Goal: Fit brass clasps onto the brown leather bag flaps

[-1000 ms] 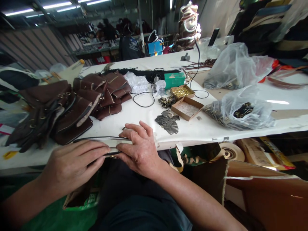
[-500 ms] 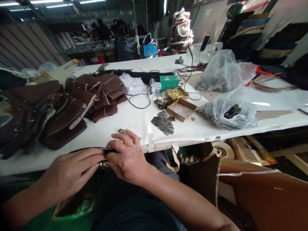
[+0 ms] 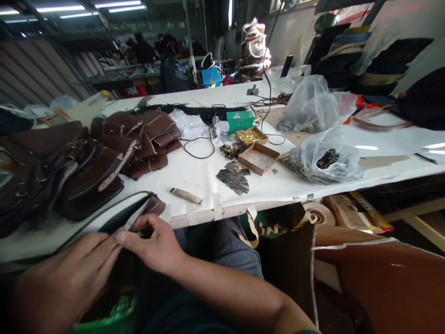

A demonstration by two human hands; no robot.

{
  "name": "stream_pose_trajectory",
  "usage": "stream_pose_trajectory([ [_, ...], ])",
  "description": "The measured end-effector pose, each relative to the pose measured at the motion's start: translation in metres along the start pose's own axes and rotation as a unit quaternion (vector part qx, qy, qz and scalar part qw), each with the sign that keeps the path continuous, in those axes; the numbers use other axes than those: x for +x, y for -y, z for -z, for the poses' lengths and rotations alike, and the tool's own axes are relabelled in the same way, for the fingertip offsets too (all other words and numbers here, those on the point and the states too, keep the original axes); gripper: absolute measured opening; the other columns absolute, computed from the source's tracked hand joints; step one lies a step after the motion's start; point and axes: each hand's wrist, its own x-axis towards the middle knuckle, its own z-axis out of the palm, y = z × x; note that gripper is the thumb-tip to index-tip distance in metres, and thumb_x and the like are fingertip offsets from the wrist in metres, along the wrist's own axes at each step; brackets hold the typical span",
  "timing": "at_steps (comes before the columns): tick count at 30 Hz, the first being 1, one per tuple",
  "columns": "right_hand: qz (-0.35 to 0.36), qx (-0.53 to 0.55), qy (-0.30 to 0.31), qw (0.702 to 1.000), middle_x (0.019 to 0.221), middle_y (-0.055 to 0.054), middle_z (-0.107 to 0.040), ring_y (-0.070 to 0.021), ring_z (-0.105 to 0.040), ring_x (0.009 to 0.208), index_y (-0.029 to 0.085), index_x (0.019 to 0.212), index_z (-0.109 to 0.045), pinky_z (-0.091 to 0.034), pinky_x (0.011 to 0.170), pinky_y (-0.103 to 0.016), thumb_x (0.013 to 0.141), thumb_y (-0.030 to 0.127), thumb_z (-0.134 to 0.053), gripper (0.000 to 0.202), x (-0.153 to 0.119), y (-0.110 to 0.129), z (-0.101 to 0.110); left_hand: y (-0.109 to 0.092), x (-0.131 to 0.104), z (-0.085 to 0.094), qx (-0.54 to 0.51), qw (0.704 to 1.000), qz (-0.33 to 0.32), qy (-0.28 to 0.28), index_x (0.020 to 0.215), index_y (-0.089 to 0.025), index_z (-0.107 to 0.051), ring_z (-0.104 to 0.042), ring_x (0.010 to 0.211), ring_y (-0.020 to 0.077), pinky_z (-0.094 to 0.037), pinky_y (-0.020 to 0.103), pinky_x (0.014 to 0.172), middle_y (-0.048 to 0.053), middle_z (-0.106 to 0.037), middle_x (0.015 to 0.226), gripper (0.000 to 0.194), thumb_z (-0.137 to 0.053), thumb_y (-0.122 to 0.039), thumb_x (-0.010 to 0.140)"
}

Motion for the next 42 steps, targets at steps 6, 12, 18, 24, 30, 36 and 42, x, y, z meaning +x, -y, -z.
stream_pose_trajectory([
  [6, -0.093, 0.169, -0.063, 0.979, 0.078, 0.002, -0.066, -0.0124, -0.056, 0.069, 0.018, 0.085, -0.074, -0.047, 0.071, -0.026, 0.077, 0.048, -0.091, 0.035, 0.003, -0.015, 0.010, -0.049, 0.014, -0.013, 0.071, 0.995, -0.057, 0.049, 0.124, -0.010, -0.073, -0.075, 0.085, 0.0273, -0.056, 0.041, 0.076, 0.014, -0.079, 0.101, 0.032, -0.050, -0.018, 0.104],
  [12, -0.137, 0.227, -0.065, 0.962, 0.081, -0.003, -0.073, -0.0150, -0.061, 0.070, 0.015, 0.086, -0.076, -0.048, 0.068, -0.026, 0.079, 0.047, -0.090, 0.036, -0.009, -0.021, 0.047, -0.072, 0.026, -0.008, 0.015, 0.973, -0.189, 0.132, 0.126, -0.015, -0.078, -0.071, 0.120, 0.0369, -0.034, 0.058, 0.128, 0.017, -0.081, 0.120, 0.043, -0.070, -0.041, 0.092],
  [18, -0.132, 0.236, -0.221, 0.937, 0.076, -0.002, -0.073, -0.0164, -0.063, 0.070, 0.013, 0.089, -0.075, -0.051, 0.073, -0.030, 0.070, 0.049, -0.095, 0.045, -0.008, -0.057, 0.080, -0.052, 0.057, -0.055, -0.043, 0.953, -0.194, 0.228, 0.110, -0.015, -0.080, -0.073, 0.104, 0.0332, -0.038, 0.057, 0.126, 0.012, -0.080, 0.104, 0.045, -0.087, -0.047, 0.079],
  [24, -0.152, 0.233, -0.255, 0.926, 0.072, 0.001, -0.070, -0.0125, -0.059, 0.062, 0.016, 0.080, -0.066, -0.047, 0.066, -0.027, 0.062, 0.037, -0.099, 0.043, -0.010, -0.068, 0.098, -0.037, 0.052, -0.105, -0.133, 0.962, -0.159, 0.178, 0.133, -0.018, -0.072, -0.069, 0.123, 0.0358, -0.030, 0.065, 0.130, 0.016, -0.076, 0.134, 0.050, -0.078, -0.040, 0.088],
  [30, -0.141, 0.169, -0.328, 0.919, 0.072, 0.003, -0.069, -0.0117, -0.057, 0.061, 0.018, 0.090, -0.066, -0.045, 0.062, -0.026, 0.059, 0.035, -0.100, 0.048, -0.012, -0.069, 0.096, -0.028, 0.043, -0.128, -0.173, 0.969, -0.133, 0.116, 0.138, -0.019, -0.071, -0.067, 0.133, 0.0394, -0.028, 0.071, 0.129, 0.018, -0.071, 0.144, 0.049, -0.072, -0.033, 0.091],
  [36, -0.134, 0.075, -0.360, 0.920, 0.063, 0.005, -0.063, -0.0098, -0.049, 0.057, 0.017, 0.077, -0.066, -0.039, 0.058, -0.025, 0.063, 0.041, -0.099, 0.043, -0.007, -0.067, 0.098, -0.025, 0.043, -0.142, -0.188, 0.971, -0.125, 0.082, 0.138, -0.020, -0.070, -0.062, 0.140, 0.0407, -0.019, 0.072, 0.131, 0.016, -0.075, 0.140, 0.047, -0.069, -0.030, 0.093],
  [42, -0.131, 0.027, -0.382, 0.914, 0.064, 0.002, -0.066, -0.0108, -0.050, 0.057, 0.017, 0.075, -0.067, -0.041, 0.059, -0.027, 0.062, 0.045, -0.099, 0.044, 0.000, -0.069, 0.102, -0.024, 0.050, -0.150, -0.224, 0.963, -0.119, 0.087, 0.143, -0.022, -0.068, -0.060, 0.141, 0.0417, -0.026, 0.069, 0.130, 0.016, -0.070, 0.147, 0.055, -0.073, -0.030, 0.089],
])
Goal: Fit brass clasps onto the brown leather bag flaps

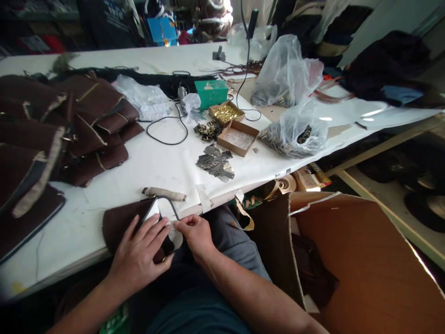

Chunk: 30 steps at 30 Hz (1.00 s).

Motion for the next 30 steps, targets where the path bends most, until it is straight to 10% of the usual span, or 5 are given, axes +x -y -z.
stream_pose_trajectory([
  [7, 0.152, -0.300, 0.034, 0.941, 0.071, -0.001, -0.071, -0.0154, -0.061, 0.065, 0.018, 0.081, -0.075, -0.044, 0.060, -0.026, 0.086, 0.048, -0.080, 0.030, 0.011, 0.051, 0.036, 0.006, -0.012, -0.029, -0.040, 0.996, 0.037, -0.074, 0.136, -0.023, -0.071, -0.057, 0.144, 0.0392, -0.029, 0.061, 0.131, 0.011, -0.068, 0.150, 0.058, -0.081, -0.044, 0.083],
  [13, 0.304, -0.634, -0.078, 0.707, 0.113, -0.004, -0.079, -0.0202, -0.072, 0.097, 0.027, 0.114, -0.081, -0.052, 0.084, -0.029, 0.097, 0.040, -0.071, 0.024, 0.089, 0.154, 0.036, 0.004, -0.015, -0.035, -0.025, 0.992, 0.026, -0.119, 0.137, -0.024, -0.067, -0.058, 0.143, 0.0375, -0.032, 0.058, 0.127, 0.007, -0.070, 0.149, 0.056, -0.077, -0.040, 0.085],
  [15, 0.298, -0.673, -0.095, 0.670, 0.128, -0.006, -0.075, -0.0242, -0.071, 0.110, 0.028, 0.124, -0.079, -0.052, 0.088, -0.030, 0.098, 0.041, -0.068, 0.031, 0.122, 0.179, 0.028, 0.003, -0.013, -0.033, -0.008, 0.991, 0.011, -0.131, 0.137, -0.023, -0.066, -0.059, 0.141, 0.0359, -0.034, 0.056, 0.126, 0.007, -0.071, 0.147, 0.055, -0.074, -0.034, 0.084],
  [21, 0.246, -0.722, -0.104, 0.638, 0.131, -0.014, -0.075, -0.0340, -0.069, 0.119, 0.024, 0.122, -0.082, -0.053, 0.090, -0.037, 0.095, 0.043, -0.071, 0.035, 0.181, 0.216, 0.019, 0.007, -0.013, -0.033, 0.013, 0.988, 0.000, -0.151, 0.135, -0.025, -0.067, -0.060, 0.139, 0.0329, -0.038, 0.052, 0.122, 0.004, -0.073, 0.144, 0.054, -0.073, -0.030, 0.082],
  [30, 0.240, -0.700, -0.113, 0.663, 0.118, -0.011, -0.081, -0.0310, -0.072, 0.108, 0.026, 0.107, -0.085, -0.052, 0.085, -0.035, 0.087, 0.033, -0.079, 0.023, 0.186, 0.216, 0.018, 0.004, -0.016, -0.035, -0.030, 0.989, 0.035, -0.141, 0.135, -0.025, -0.066, -0.058, 0.142, 0.0340, -0.036, 0.056, 0.125, 0.003, -0.072, 0.146, 0.054, -0.074, -0.027, 0.082],
])
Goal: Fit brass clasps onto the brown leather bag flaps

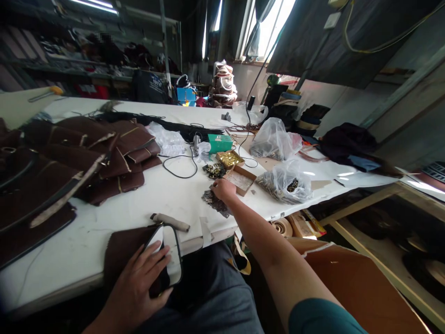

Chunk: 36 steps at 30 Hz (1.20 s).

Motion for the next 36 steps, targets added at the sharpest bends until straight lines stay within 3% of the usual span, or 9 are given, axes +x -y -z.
stream_pose_trajectory([
  [3, -0.002, 0.046, -0.011, 0.999, 0.104, -0.010, -0.082, -0.0292, -0.072, 0.098, 0.022, 0.097, -0.084, -0.051, 0.081, -0.034, 0.084, 0.027, -0.077, 0.015, -0.002, 0.003, 0.007, 0.000, 0.000, 0.003, -0.008, 1.000, 0.010, 0.013, 0.134, -0.025, -0.068, -0.057, 0.143, 0.0351, -0.036, 0.058, 0.125, 0.004, -0.071, 0.147, 0.052, -0.075, -0.029, 0.083],
  [6, 0.010, 0.121, -0.011, 0.993, 0.093, -0.008, -0.080, -0.0230, -0.070, 0.084, 0.020, 0.093, -0.080, -0.051, 0.073, -0.031, 0.088, 0.032, -0.073, 0.015, -0.016, 0.008, 0.014, 0.000, -0.001, 0.007, -0.015, 0.999, 0.023, 0.031, 0.134, -0.023, -0.069, -0.056, 0.145, 0.0364, -0.036, 0.060, 0.127, 0.005, -0.070, 0.149, 0.050, -0.075, -0.033, 0.085],
  [10, 0.043, 0.267, 0.024, 0.962, 0.089, -0.004, -0.074, -0.0152, -0.063, 0.070, 0.019, 0.110, -0.073, -0.049, 0.062, -0.027, 0.095, 0.044, -0.064, 0.030, -0.083, 0.022, 0.006, 0.001, -0.002, 0.010, -0.025, 0.997, 0.041, 0.054, 0.135, -0.023, -0.070, -0.053, 0.147, 0.0374, -0.034, 0.062, 0.129, 0.006, -0.069, 0.150, 0.051, -0.076, -0.037, 0.086],
  [13, 0.049, 0.501, 0.152, 0.850, 0.079, 0.002, -0.067, -0.0137, -0.058, 0.062, 0.022, 0.127, -0.069, -0.046, 0.057, -0.026, 0.087, 0.045, -0.078, 0.047, -0.162, 0.038, -0.016, 0.002, -0.001, 0.012, -0.029, 0.996, 0.047, 0.069, 0.139, -0.023, -0.069, -0.052, 0.149, 0.0374, -0.033, 0.061, 0.130, 0.007, -0.069, 0.150, 0.055, -0.076, -0.037, 0.086],
  [16, 0.023, 0.554, 0.233, 0.799, 0.078, 0.002, -0.066, -0.0133, -0.059, 0.061, 0.021, 0.113, -0.073, -0.049, 0.060, -0.027, 0.084, 0.044, -0.081, 0.038, -0.224, 0.052, -0.044, 0.002, -0.002, 0.012, -0.031, 0.995, 0.046, 0.079, 0.145, -0.022, -0.064, -0.049, 0.151, 0.0380, -0.031, 0.061, 0.131, 0.010, -0.068, 0.150, 0.063, -0.078, -0.038, 0.086],
  [18, 0.018, 0.550, 0.217, 0.806, 0.080, 0.001, -0.068, -0.0138, -0.060, 0.062, 0.020, 0.105, -0.073, -0.050, 0.062, -0.028, 0.084, 0.042, -0.080, 0.031, -0.243, 0.058, -0.058, 0.002, -0.002, 0.012, -0.032, 0.995, 0.046, 0.084, 0.149, -0.021, -0.060, -0.047, 0.153, 0.0379, -0.030, 0.061, 0.132, 0.011, -0.068, 0.150, 0.068, -0.078, -0.038, 0.085],
  [21, 0.069, 0.484, 0.159, 0.858, 0.084, 0.000, -0.072, -0.0161, -0.065, 0.072, 0.022, 0.104, -0.074, -0.053, 0.069, -0.028, 0.087, 0.035, -0.076, 0.021, -0.245, 0.060, -0.068, 0.002, -0.001, 0.012, -0.032, 0.994, 0.053, 0.087, 0.149, -0.020, -0.056, -0.046, 0.153, 0.0362, -0.031, 0.060, 0.132, 0.013, -0.069, 0.148, 0.069, -0.078, -0.036, 0.085],
  [27, 0.148, 0.356, 0.110, 0.916, 0.091, -0.001, -0.075, -0.0186, -0.069, 0.083, 0.025, 0.104, -0.078, -0.053, 0.079, -0.031, 0.090, 0.029, -0.074, 0.015, -0.232, 0.058, -0.060, 0.002, -0.002, 0.013, -0.040, 0.994, 0.048, 0.089, 0.143, -0.022, -0.062, -0.045, 0.154, 0.0364, -0.030, 0.062, 0.132, 0.010, -0.067, 0.150, 0.061, -0.078, -0.035, 0.085],
  [36, 0.200, 0.295, 0.111, 0.928, 0.091, -0.002, -0.073, -0.0187, -0.067, 0.083, 0.023, 0.101, -0.078, -0.050, 0.080, -0.030, 0.091, 0.021, -0.075, 0.011, -0.226, 0.063, -0.054, 0.003, -0.002, 0.014, -0.037, 0.994, 0.045, 0.095, 0.140, -0.020, -0.064, -0.046, 0.153, 0.0368, -0.029, 0.062, 0.132, 0.011, -0.068, 0.149, 0.057, -0.076, -0.036, 0.087],
])
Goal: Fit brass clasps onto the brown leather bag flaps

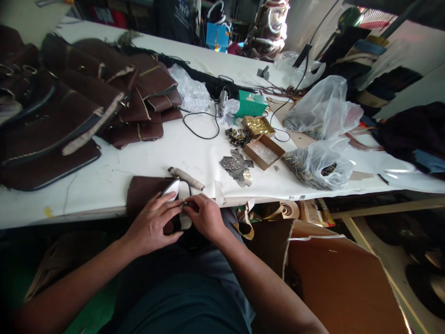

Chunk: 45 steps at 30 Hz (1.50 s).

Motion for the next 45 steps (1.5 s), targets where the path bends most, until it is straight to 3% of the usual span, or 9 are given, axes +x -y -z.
stream_pose_trajectory([
  [11, -0.032, 0.014, 0.002, 0.999, 0.091, -0.001, -0.072, -0.0173, -0.066, 0.082, 0.022, 0.096, -0.074, -0.050, 0.076, -0.029, 0.087, 0.022, -0.077, 0.010, 0.003, -0.002, 0.001, 0.003, -0.002, -0.003, -0.005, 1.000, -0.007, 0.001, 0.143, -0.020, -0.065, -0.045, 0.153, 0.0399, -0.027, 0.066, 0.132, 0.015, -0.067, 0.149, 0.060, -0.077, -0.037, 0.087],
  [17, -0.058, 0.074, 0.033, 0.995, 0.090, -0.001, -0.078, -0.0176, -0.070, 0.083, 0.022, 0.098, -0.078, -0.052, 0.078, -0.029, 0.089, 0.026, -0.073, 0.011, 0.009, -0.003, 0.005, 0.002, -0.002, -0.002, -0.008, 1.000, -0.006, 0.003, 0.142, -0.018, -0.063, -0.045, 0.154, 0.0380, -0.025, 0.063, 0.134, 0.015, -0.067, 0.149, 0.059, -0.076, -0.037, 0.088],
  [26, -0.065, 0.082, 0.065, 0.992, 0.086, 0.000, -0.077, -0.0156, -0.067, 0.077, 0.021, 0.097, -0.079, -0.051, 0.074, -0.027, 0.088, 0.030, -0.074, 0.013, 0.015, -0.007, 0.009, 0.001, -0.001, 0.000, -0.004, 1.000, -0.007, 0.003, 0.136, -0.017, -0.063, -0.045, 0.154, 0.0366, -0.024, 0.062, 0.135, 0.014, -0.068, 0.147, 0.054, -0.076, -0.037, 0.088],
  [33, -0.123, 0.217, 0.081, 0.965, 0.083, 0.000, -0.074, -0.0126, -0.061, 0.062, 0.020, 0.098, -0.077, -0.050, 0.061, -0.025, 0.084, 0.039, -0.078, 0.024, 0.012, -0.008, 0.010, 0.000, 0.001, 0.001, -0.011, 1.000, -0.007, 0.003, 0.136, -0.018, -0.066, -0.048, 0.151, 0.0385, -0.027, 0.063, 0.133, 0.015, -0.069, 0.144, 0.055, -0.078, -0.036, 0.085],
  [37, -0.116, 0.189, 0.070, 0.972, 0.083, 0.000, -0.075, -0.0131, -0.062, 0.065, 0.021, 0.097, -0.078, -0.051, 0.064, -0.025, 0.086, 0.038, -0.076, 0.020, 0.008, -0.008, 0.004, 0.000, 0.001, 0.000, -0.009, 1.000, -0.005, 0.002, 0.135, -0.018, -0.065, -0.048, 0.152, 0.0379, -0.026, 0.063, 0.134, 0.014, -0.069, 0.146, 0.054, -0.077, -0.037, 0.086],
  [45, -0.035, 0.059, 0.020, 0.997, 0.092, -0.002, -0.078, -0.0191, -0.072, 0.086, 0.022, 0.096, -0.078, -0.054, 0.081, -0.030, 0.091, 0.027, -0.074, 0.008, 0.004, -0.009, -0.003, 0.004, -0.001, -0.002, -0.001, 1.000, -0.014, 0.011, 0.137, -0.021, -0.069, -0.045, 0.154, 0.0391, -0.027, 0.064, 0.132, 0.014, -0.067, 0.149, 0.052, -0.074, -0.040, 0.089],
])
